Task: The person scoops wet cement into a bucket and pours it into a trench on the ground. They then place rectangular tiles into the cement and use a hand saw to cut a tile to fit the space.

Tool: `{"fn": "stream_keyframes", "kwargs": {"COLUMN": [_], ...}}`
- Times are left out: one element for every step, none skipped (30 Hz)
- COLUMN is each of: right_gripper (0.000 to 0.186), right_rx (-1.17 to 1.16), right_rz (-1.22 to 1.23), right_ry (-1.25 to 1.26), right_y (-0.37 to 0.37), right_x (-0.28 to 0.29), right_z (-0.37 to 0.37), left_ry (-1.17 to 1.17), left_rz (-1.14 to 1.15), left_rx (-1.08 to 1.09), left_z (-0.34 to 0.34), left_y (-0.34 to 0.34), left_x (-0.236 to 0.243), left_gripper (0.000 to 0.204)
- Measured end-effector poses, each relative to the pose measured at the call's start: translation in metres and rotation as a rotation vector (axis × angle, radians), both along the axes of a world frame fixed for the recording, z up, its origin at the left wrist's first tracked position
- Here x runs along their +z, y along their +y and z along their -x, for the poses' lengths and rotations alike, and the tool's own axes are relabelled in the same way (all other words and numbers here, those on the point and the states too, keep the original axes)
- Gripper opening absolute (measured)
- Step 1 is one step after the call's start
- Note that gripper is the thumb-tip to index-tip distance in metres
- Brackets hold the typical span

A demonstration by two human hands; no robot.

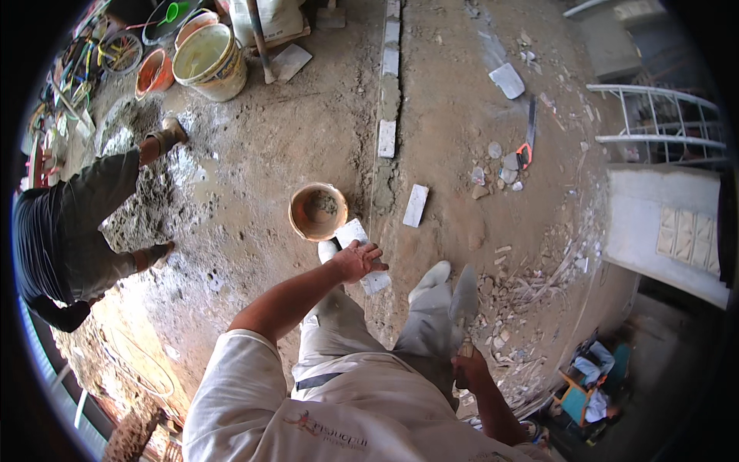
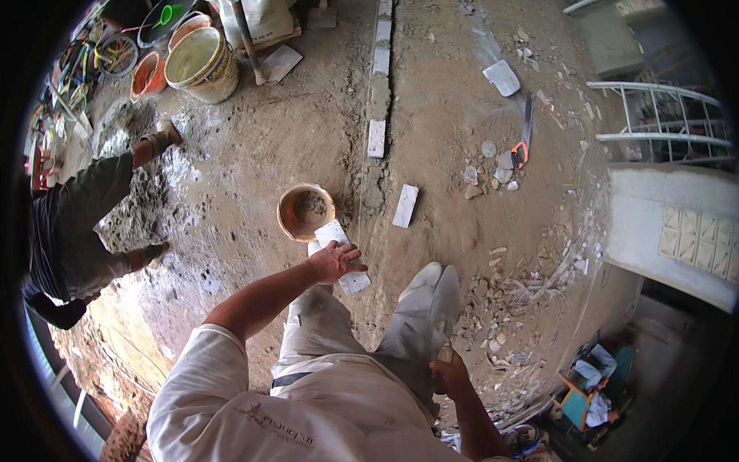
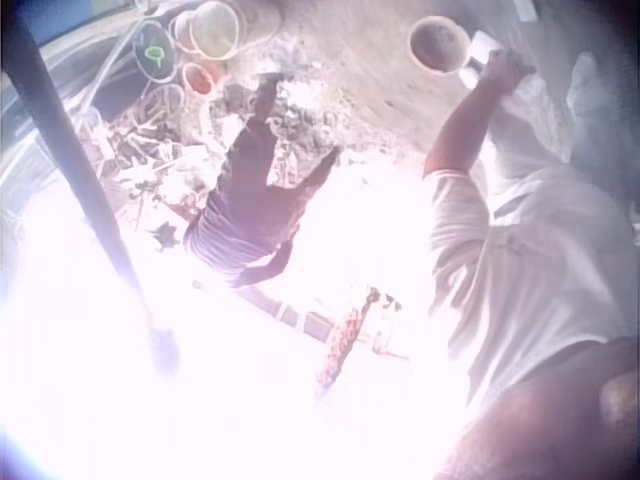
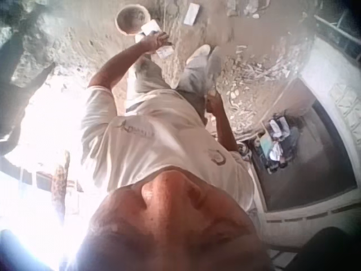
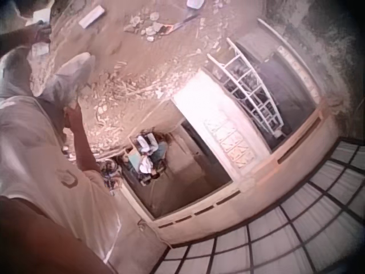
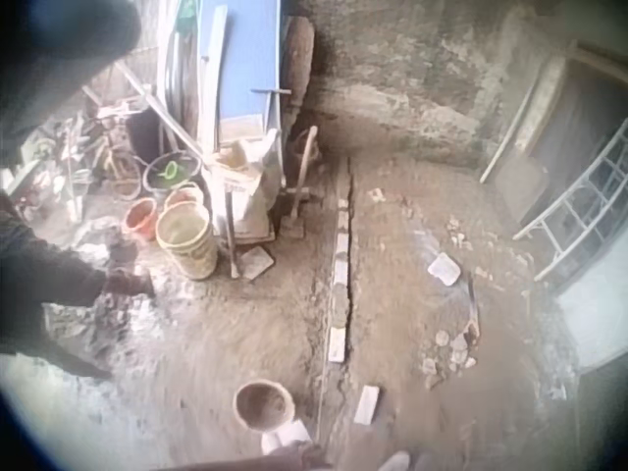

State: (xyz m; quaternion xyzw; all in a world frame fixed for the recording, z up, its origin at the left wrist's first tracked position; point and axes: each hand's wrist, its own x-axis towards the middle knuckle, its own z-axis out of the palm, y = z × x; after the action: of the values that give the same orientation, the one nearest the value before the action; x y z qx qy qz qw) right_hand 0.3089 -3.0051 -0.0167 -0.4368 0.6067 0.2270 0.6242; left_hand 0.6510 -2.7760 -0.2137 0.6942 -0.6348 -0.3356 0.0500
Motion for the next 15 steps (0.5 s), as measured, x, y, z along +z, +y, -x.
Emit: {"fn": "stream_keyframes", "kwargs": {"right_gripper": [0.028, 0.028, 0.027, 0.027, 0.025, 0.026, 0.026, 0.026, 0.026, 0.025, 0.025, 0.025, 0.025, 0.025, 0.025], "right_rx": [-0.003, -0.004, -0.022, -0.039, -0.059, -0.046, -0.036, -0.03, 0.024, 0.061, 0.099, 0.132, 0.109, 0.107, 0.105], "right_rz": [-0.002, -0.01, -0.012, -0.016, -0.032, -0.05, -0.063, -0.077, -0.051, -0.047, -0.042, -0.036, -0.044, -0.053, -0.066], "right_ry": [-0.018, -0.049, -0.075, -0.102, -0.121, -0.14, -0.165, -0.19, -0.217, -0.231, -0.249, -0.266, -0.258, -0.262, -0.278], "right_y": [-0.012, -0.025, -0.038, -0.051, -0.065, -0.079, -0.095, -0.11, -0.124, -0.138, -0.149, -0.157, -0.16, -0.164, -0.167], "right_x": [-0.008, -0.018, -0.032, -0.048, -0.066, -0.09, -0.119, -0.149, -0.181, -0.211, -0.243, -0.274, -0.293, -0.307, -0.322], "right_z": [-0.016, -0.031, -0.043, -0.055, -0.068, -0.081, -0.094, -0.107, -0.12, -0.13, -0.141, -0.153, -0.167, -0.173, -0.18], "left_ry": [-0.011, -0.023, -0.003, -0.004, -0.005, -0.005, -0.014, -0.01, -0.002, 0.008, -0.004, -0.002, 0.01, 0.024, -0.001], "left_rz": [0.017, 0.032, -0.01, -0.018, -0.028, -0.041, -0.068, -0.08, -0.097, -0.113, -0.1, -0.115, -0.131, -0.14, -0.096], "left_rx": [0.02, 0.04, 0.021, 0.033, 0.044, 0.053, 0.053, 0.053, 0.056, 0.054, 0.082, 0.088, 0.093, 0.095, 0.097], "left_z": [0.004, 0.008, 0.009, 0.011, 0.014, 0.018, 0.016, 0.013, 0.012, 0.011, 0.012, 0.01, 0.008, 0.006, 0.005], "left_y": [-0.005, -0.011, -0.024, -0.036, -0.047, -0.057, -0.072, -0.088, -0.103, -0.117, -0.126, -0.136, -0.146, -0.156, -0.16], "left_x": [-0.017, -0.034, -0.044, -0.058, -0.072, -0.088, -0.104, -0.12, -0.139, -0.159, -0.187, -0.217, -0.244, -0.268, -0.298], "left_gripper": [0.061, 0.06, 0.058, 0.057, 0.057, 0.056, 0.053, 0.053, 0.052, 0.052, 0.05, 0.049, 0.049, 0.049, 0.049]}}
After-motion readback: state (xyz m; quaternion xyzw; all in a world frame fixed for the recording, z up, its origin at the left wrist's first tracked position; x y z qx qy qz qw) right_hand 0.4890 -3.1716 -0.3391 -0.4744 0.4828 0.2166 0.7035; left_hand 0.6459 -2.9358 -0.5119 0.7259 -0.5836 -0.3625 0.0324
